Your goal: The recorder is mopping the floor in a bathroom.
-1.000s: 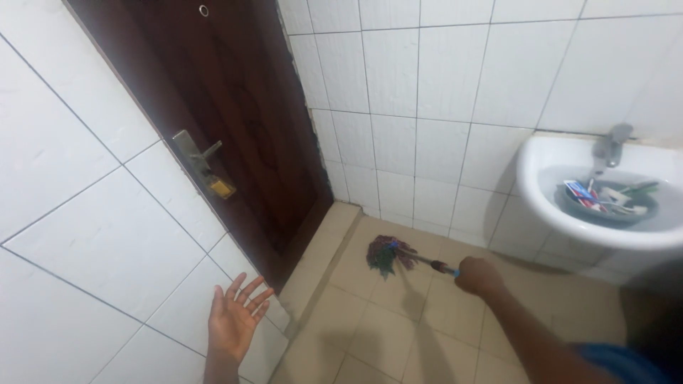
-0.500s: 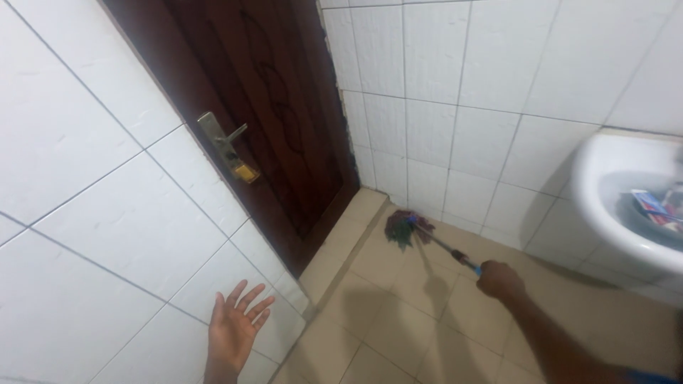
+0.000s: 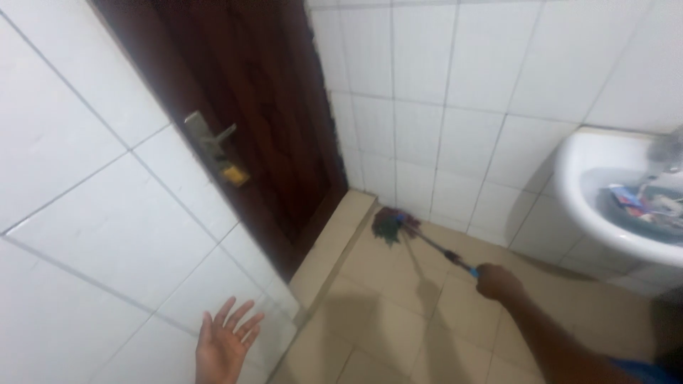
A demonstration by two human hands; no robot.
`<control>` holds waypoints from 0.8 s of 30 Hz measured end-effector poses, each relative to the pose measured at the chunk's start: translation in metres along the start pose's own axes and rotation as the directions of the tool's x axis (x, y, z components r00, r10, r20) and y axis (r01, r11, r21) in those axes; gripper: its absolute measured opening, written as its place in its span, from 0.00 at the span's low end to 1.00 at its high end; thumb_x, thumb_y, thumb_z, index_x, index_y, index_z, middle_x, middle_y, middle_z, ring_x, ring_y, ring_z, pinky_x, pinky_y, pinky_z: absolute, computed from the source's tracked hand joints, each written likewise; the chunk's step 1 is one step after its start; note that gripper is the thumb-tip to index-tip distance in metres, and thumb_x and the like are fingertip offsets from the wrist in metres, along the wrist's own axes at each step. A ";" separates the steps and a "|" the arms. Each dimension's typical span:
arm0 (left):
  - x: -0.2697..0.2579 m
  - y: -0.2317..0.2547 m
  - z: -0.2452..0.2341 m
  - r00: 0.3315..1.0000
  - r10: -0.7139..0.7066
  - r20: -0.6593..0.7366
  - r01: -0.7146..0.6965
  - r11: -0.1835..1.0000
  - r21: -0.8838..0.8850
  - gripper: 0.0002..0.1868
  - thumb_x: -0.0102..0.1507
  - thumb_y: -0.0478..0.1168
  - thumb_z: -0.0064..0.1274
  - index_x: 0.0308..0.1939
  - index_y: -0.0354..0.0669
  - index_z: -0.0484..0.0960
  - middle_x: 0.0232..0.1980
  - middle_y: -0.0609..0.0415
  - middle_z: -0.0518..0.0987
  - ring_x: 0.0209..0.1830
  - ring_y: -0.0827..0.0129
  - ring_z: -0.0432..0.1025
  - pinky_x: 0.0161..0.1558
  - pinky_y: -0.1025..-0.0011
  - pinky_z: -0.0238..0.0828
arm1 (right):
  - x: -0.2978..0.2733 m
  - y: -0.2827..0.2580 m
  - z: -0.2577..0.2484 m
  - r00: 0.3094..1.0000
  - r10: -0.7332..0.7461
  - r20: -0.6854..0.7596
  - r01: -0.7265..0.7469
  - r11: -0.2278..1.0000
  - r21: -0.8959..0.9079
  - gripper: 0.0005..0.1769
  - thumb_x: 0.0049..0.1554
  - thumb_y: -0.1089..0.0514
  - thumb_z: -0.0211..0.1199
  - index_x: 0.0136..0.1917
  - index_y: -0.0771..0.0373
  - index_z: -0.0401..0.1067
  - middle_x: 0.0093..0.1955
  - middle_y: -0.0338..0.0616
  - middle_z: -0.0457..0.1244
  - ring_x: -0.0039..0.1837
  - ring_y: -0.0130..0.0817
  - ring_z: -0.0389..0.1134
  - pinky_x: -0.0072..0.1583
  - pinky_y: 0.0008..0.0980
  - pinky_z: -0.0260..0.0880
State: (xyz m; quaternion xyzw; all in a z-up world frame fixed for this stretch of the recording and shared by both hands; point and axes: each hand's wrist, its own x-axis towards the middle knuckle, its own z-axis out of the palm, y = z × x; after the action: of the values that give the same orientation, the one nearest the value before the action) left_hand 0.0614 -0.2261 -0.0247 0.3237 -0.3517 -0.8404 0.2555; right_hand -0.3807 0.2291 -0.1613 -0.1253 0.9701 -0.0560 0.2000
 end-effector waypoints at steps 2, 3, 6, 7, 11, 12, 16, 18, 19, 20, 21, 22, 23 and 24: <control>0.007 0.003 0.017 0.999 -0.004 0.046 0.004 1.000 0.004 0.40 0.68 0.68 0.28 0.73 0.44 0.61 0.71 0.37 0.68 0.65 0.42 0.66 0.60 0.52 0.61 | -0.014 0.013 -0.014 0.999 0.033 -0.014 -0.032 0.999 0.016 0.20 0.56 0.57 0.60 0.63 0.49 0.77 0.60 0.48 0.70 0.64 0.48 0.71 0.66 0.48 0.72; 0.008 0.007 0.021 0.998 -0.006 0.067 0.005 1.000 0.019 0.40 0.69 0.68 0.28 0.73 0.43 0.61 0.71 0.37 0.68 0.65 0.43 0.66 0.60 0.53 0.61 | -0.028 0.019 -0.012 0.999 0.050 -0.006 -0.050 0.998 0.035 0.22 0.56 0.57 0.60 0.64 0.47 0.76 0.61 0.47 0.70 0.64 0.47 0.71 0.67 0.48 0.71; 0.011 0.008 0.041 0.986 -0.037 0.162 0.026 0.997 0.068 0.39 0.69 0.67 0.28 0.73 0.43 0.62 0.70 0.38 0.69 0.64 0.45 0.68 0.60 0.54 0.63 | -0.065 0.051 -0.020 0.996 0.060 -0.064 -0.061 0.998 -0.015 0.19 0.57 0.55 0.60 0.61 0.47 0.80 0.59 0.45 0.72 0.63 0.44 0.73 0.66 0.45 0.72; 0.015 0.009 0.047 0.980 -0.055 0.192 0.042 0.996 0.076 0.39 0.69 0.67 0.28 0.73 0.43 0.62 0.70 0.38 0.69 0.64 0.45 0.68 0.60 0.54 0.63 | -0.076 0.067 -0.020 0.993 0.093 -0.075 -0.093 0.996 -0.005 0.19 0.57 0.55 0.60 0.61 0.47 0.80 0.59 0.45 0.72 0.63 0.44 0.73 0.66 0.45 0.72; 0.019 0.013 0.071 0.931 -0.088 0.355 0.059 0.994 0.094 0.38 0.70 0.66 0.28 0.72 0.42 0.59 0.69 0.38 0.68 0.63 0.45 0.67 0.60 0.54 0.62 | -0.174 0.090 -0.052 0.952 0.253 -0.173 -0.230 0.963 0.140 0.16 0.55 0.52 0.66 0.57 0.47 0.83 0.57 0.46 0.73 0.61 0.44 0.73 0.65 0.42 0.72; 0.018 0.015 0.078 0.923 -0.099 0.372 0.065 0.993 0.102 0.39 0.70 0.66 0.27 0.72 0.41 0.60 0.68 0.37 0.69 0.63 0.44 0.67 0.60 0.54 0.62 | -0.208 0.085 -0.069 0.933 0.328 -0.148 -0.302 0.938 0.172 0.16 0.54 0.52 0.68 0.57 0.47 0.83 0.56 0.46 0.73 0.60 0.42 0.74 0.64 0.42 0.73; 0.018 0.006 0.086 0.870 -0.158 0.467 0.091 0.982 0.163 0.40 0.69 0.68 0.27 0.73 0.41 0.59 0.69 0.37 0.68 0.63 0.45 0.67 0.60 0.54 0.62 | -0.260 0.150 -0.053 0.899 0.375 -0.227 -0.336 0.922 0.192 0.16 0.53 0.47 0.71 0.54 0.50 0.85 0.54 0.47 0.74 0.57 0.42 0.75 0.64 0.38 0.74; 0.011 0.000 0.094 0.851 -0.193 0.488 0.116 0.976 0.185 0.42 0.68 0.69 0.27 0.74 0.42 0.57 0.69 0.37 0.68 0.64 0.46 0.68 0.61 0.56 0.63 | -0.303 0.169 -0.055 0.851 0.433 -0.297 -0.301 0.866 0.400 0.15 0.51 0.49 0.73 0.50 0.56 0.86 0.53 0.48 0.76 0.53 0.41 0.78 0.60 0.37 0.76; 0.010 -0.006 0.095 0.836 -0.213 0.506 0.130 0.972 0.194 0.42 0.68 0.69 0.27 0.74 0.42 0.57 0.69 0.37 0.68 0.64 0.46 0.68 0.61 0.56 0.63 | -0.331 0.169 -0.062 0.837 0.459 -0.298 -0.323 0.854 0.408 0.15 0.51 0.49 0.73 0.50 0.56 0.86 0.53 0.48 0.76 0.53 0.41 0.78 0.60 0.37 0.76; 0.008 -0.013 0.098 0.816 -0.222 0.534 0.134 0.971 0.200 0.42 0.68 0.68 0.27 0.75 0.41 0.57 0.69 0.37 0.68 0.63 0.46 0.68 0.60 0.55 0.63 | -0.358 0.170 -0.069 0.806 0.509 -0.301 -0.342 0.817 0.465 0.15 0.51 0.50 0.73 0.50 0.57 0.86 0.53 0.48 0.75 0.53 0.40 0.77 0.59 0.38 0.75; 0.010 -0.021 0.102 0.794 -0.228 0.563 0.136 0.970 0.202 0.42 0.69 0.68 0.28 0.75 0.40 0.56 0.69 0.37 0.67 0.63 0.46 0.67 0.60 0.55 0.63 | -0.380 0.171 -0.077 0.773 0.556 -0.305 -0.353 0.777 0.521 0.14 0.51 0.50 0.73 0.49 0.58 0.85 0.53 0.48 0.74 0.53 0.40 0.76 0.58 0.39 0.75; 0.008 -0.029 0.110 0.777 -0.244 0.580 0.147 0.967 0.210 0.42 0.69 0.68 0.28 0.75 0.40 0.56 0.69 0.37 0.67 0.63 0.46 0.67 0.60 0.55 0.63 | -0.397 0.180 -0.079 0.755 0.579 -0.308 -0.370 0.764 0.528 0.14 0.51 0.50 0.73 0.49 0.58 0.85 0.53 0.48 0.74 0.53 0.40 0.76 0.58 0.39 0.75; 0.003 -0.035 0.116 0.766 -0.264 0.586 0.166 0.962 0.217 0.42 0.69 0.67 0.28 0.75 0.41 0.57 0.69 0.37 0.67 0.63 0.46 0.67 0.60 0.55 0.63 | -0.415 0.189 -0.082 0.724 0.607 -0.329 -0.353 0.734 0.580 0.14 0.52 0.50 0.73 0.47 0.60 0.84 0.50 0.50 0.74 0.52 0.41 0.76 0.57 0.40 0.75; -0.001 -0.042 0.122 0.754 -0.284 0.592 0.185 0.957 0.223 0.41 0.69 0.67 0.29 0.75 0.41 0.57 0.69 0.37 0.68 0.63 0.46 0.67 0.61 0.54 0.63 | -0.434 0.197 -0.085 0.690 0.635 -0.348 -0.331 0.704 0.629 0.15 0.53 0.49 0.73 0.46 0.63 0.83 0.48 0.52 0.74 0.50 0.42 0.76 0.55 0.42 0.75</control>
State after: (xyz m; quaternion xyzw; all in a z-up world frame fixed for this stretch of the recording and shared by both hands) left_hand -0.0342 -0.1474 0.0105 0.0906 -0.4349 -0.8959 -0.0064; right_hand -0.0730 0.5386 0.0472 0.2261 0.9283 -0.2911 -0.0486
